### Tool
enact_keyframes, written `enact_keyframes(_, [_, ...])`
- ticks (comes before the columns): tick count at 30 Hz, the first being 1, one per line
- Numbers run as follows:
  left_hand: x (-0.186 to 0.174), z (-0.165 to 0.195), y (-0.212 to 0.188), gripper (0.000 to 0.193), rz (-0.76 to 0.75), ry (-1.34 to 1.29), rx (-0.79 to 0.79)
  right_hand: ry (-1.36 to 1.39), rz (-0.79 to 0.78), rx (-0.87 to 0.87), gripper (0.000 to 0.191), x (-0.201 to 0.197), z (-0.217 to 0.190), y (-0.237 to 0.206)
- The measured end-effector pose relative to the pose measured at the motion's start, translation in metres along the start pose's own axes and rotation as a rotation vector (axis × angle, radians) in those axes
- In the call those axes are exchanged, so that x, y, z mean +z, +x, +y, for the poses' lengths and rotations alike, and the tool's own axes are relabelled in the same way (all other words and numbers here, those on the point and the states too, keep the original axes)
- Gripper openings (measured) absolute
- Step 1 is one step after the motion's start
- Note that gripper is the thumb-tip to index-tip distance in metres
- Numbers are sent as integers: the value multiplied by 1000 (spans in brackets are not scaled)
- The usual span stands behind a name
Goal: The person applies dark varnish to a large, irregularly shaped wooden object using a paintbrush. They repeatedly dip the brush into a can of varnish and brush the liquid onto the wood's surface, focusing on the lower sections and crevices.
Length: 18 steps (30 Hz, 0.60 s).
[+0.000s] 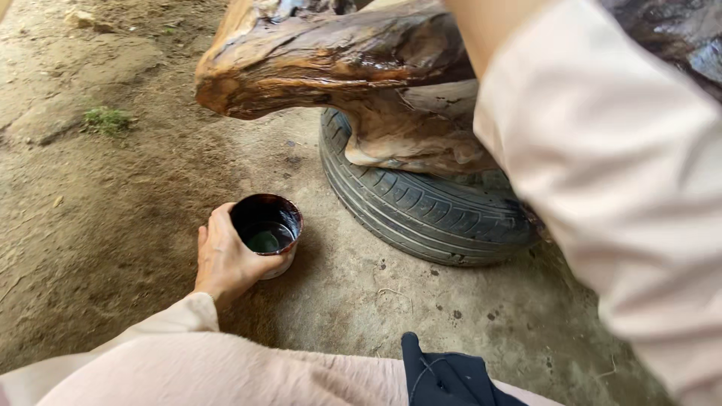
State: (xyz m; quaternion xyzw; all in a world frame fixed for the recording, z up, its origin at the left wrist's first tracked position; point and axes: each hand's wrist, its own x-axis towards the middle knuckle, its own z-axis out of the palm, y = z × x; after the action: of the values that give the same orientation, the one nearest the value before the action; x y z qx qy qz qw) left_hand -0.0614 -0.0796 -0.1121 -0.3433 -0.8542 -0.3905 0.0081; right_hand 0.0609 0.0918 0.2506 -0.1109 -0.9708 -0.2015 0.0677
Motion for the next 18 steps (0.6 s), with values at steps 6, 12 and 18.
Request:
enact_keyframes(6, [-3, 5, -1, 114, -23, -16, -37, -55, -92, 3, 28, -31, 20, -32])
enact_keyframes(12, [-2, 9, 2, 112, -70, -18, -53, -60, -79, -1, 28, -18, 43, -46])
enact_keyframes(18, [-5, 13, 0, 112, -49, -44, -15, -56, -38, -5, 28, -22, 40, -62])
